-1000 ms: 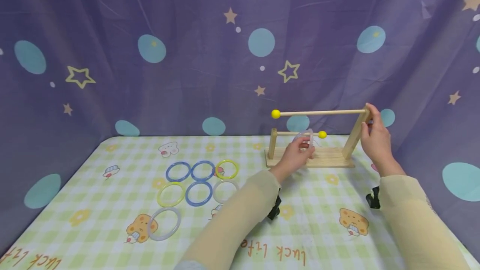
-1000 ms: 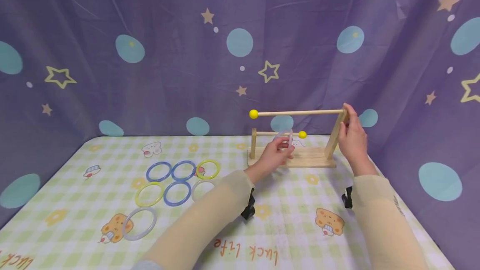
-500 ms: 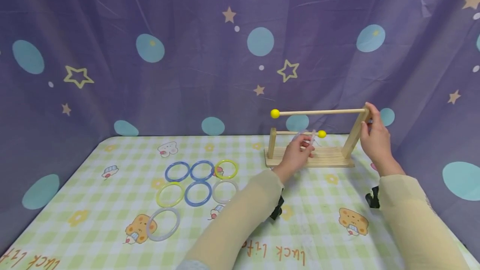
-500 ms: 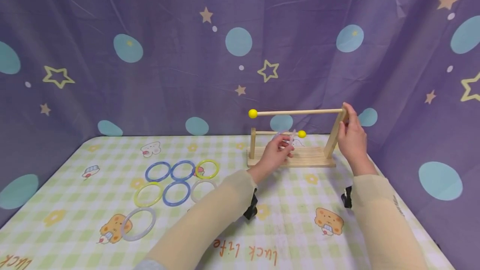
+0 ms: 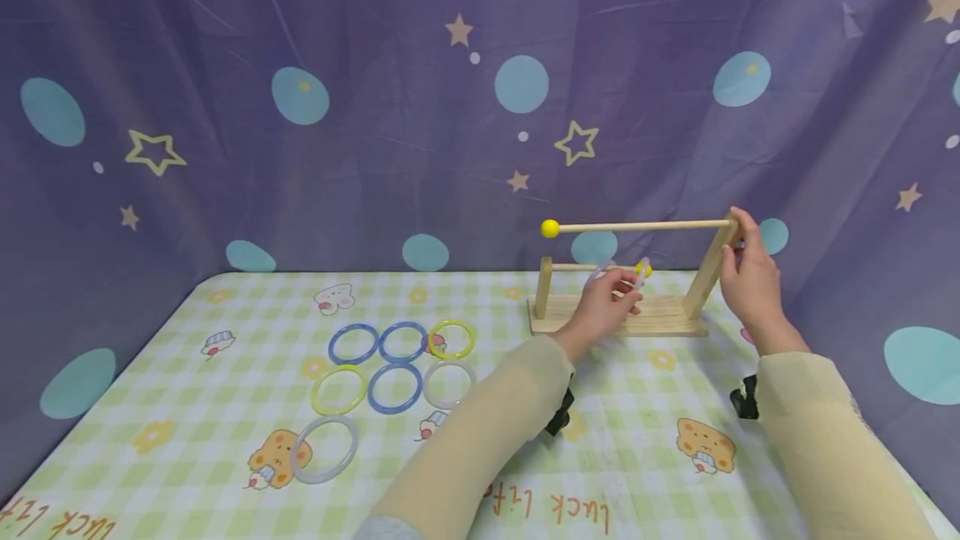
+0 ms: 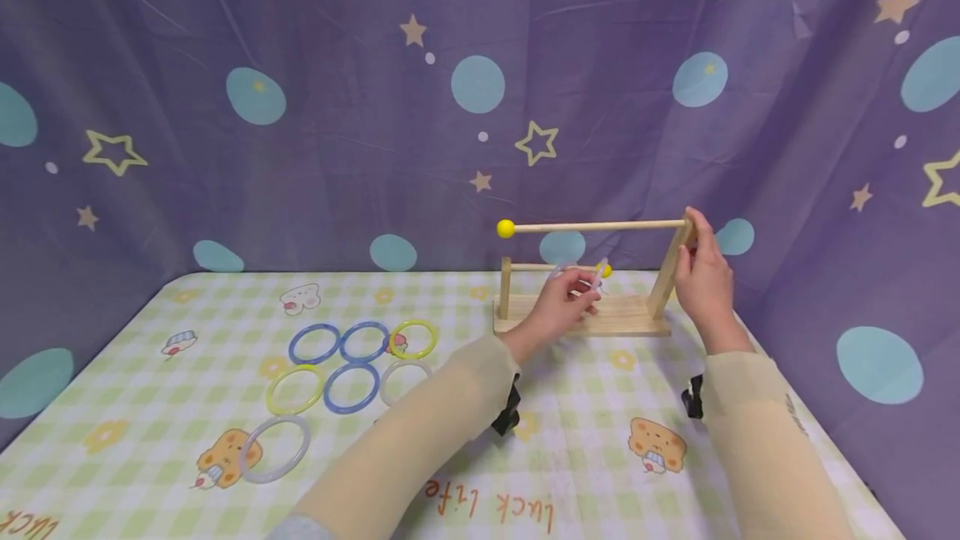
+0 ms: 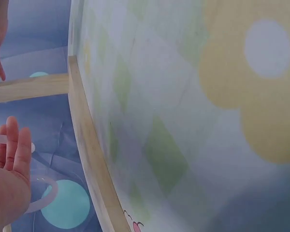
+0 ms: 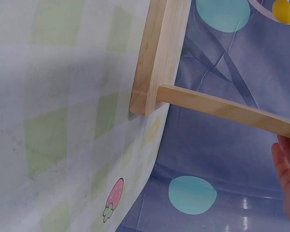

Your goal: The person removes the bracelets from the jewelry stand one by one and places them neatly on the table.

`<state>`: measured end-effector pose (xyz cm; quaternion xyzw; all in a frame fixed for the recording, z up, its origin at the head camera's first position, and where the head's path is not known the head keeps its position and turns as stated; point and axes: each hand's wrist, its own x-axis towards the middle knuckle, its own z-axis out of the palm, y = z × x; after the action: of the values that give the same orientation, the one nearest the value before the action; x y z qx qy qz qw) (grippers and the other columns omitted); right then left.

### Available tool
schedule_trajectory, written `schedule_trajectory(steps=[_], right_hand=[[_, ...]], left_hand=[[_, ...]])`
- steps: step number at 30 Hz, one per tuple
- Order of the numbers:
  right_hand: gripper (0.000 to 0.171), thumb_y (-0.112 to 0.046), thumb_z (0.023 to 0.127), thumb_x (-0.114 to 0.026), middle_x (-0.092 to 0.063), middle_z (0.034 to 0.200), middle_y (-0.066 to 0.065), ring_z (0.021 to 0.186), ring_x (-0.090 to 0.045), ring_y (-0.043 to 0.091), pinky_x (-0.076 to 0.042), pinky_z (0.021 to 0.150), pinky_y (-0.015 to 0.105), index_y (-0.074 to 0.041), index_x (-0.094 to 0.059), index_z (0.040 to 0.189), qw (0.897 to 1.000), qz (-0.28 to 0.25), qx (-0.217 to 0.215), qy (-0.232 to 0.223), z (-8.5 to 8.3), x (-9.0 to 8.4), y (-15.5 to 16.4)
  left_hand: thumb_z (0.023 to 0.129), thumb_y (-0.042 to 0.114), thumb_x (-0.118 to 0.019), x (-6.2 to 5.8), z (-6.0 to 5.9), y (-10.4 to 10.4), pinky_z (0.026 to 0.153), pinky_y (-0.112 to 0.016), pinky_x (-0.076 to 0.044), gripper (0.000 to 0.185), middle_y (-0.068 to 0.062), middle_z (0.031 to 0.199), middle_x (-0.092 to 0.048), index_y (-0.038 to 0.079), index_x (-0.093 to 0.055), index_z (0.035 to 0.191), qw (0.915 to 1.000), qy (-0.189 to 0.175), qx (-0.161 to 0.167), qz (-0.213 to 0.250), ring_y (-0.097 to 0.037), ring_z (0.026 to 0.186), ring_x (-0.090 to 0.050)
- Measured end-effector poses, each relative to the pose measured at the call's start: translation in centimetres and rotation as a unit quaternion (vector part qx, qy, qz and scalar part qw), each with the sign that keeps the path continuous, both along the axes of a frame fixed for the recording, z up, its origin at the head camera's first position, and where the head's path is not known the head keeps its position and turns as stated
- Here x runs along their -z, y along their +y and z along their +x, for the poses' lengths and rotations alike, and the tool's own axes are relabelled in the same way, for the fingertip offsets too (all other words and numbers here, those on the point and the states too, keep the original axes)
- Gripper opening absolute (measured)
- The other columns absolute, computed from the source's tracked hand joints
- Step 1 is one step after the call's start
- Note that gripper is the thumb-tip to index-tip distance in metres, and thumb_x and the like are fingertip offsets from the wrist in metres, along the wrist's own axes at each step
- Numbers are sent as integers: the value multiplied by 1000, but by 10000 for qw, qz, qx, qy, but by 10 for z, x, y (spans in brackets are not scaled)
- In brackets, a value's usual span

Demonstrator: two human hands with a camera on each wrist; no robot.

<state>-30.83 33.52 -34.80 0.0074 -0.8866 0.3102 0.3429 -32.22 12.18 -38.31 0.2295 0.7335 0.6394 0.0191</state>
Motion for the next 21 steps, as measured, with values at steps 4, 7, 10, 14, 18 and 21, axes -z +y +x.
schedule_trajectory(steps=[4, 7, 10, 14, 18, 21], right_hand=[[55, -5, 101, -43, -51, 128, 31, 104, -54, 50, -37, 80, 66, -19, -28, 151, 10000, 13, 23, -16, 0, 1, 0], [54, -5, 101, -43, -51, 128, 31, 104, -54, 50, -37, 80, 66, -19, -28, 151, 10000, 17, 33, -18, 1, 1, 0], [54, -5, 101, -43, -51, 127, 31, 104, -54, 50, -37, 80, 66, -18, -29, 151, 10000, 13, 25, 1, 1, 0, 0], [53, -4, 101, -43, -51, 127, 31, 103, -54, 50, -38, 80, 66, -17, -29, 150, 10000, 23, -22, 36, 2, -1, 0], [54, -4, 100, -43, -50, 127, 32, 103, -54, 50, -38, 79, 66, -17, -28, 150, 10000, 58, -63, 40, 2, -1, 0], [54, -4, 101, -43, -51, 126, 32, 101, -54, 50, -38, 77, 65, -18, -28, 151, 9999, 88, -65, 41, 1, -1, 0]], left_hand=[[91, -4, -64, -2, 2, 1, 53, -17, -47, 16, -6, 86, -65, -3, -62, 107, 10000, 0, 48, -31, -15, 64, -66], [92, -3, -64, -4, 3, 1, 54, -17, -48, 16, -5, 85, -64, -2, -62, 108, 9999, 19, 83, -116, -15, 65, -66], [93, -1, -63, -6, 2, 0, 55, -17, -48, 15, -4, 86, -64, -1, -63, 108, 9997, 30, 122, -203, -13, 65, -65], [93, 1, -64, -9, 1, 1, 56, -17, -49, 14, -2, 86, -64, 1, -64, 107, 9995, 28, 138, -281, -9, 65, -63], [93, 2, -64, -12, -1, 0, 56, -17, -49, 12, -3, 87, -66, 2, -65, 105, 9989, 129, 160, -419, -10, 67, -65], [94, 4, -64, -15, -2, 0, 56, -18, -49, 11, -3, 88, -67, 3, -66, 105, 9979, 225, 194, -579, -12, 69, -66]])
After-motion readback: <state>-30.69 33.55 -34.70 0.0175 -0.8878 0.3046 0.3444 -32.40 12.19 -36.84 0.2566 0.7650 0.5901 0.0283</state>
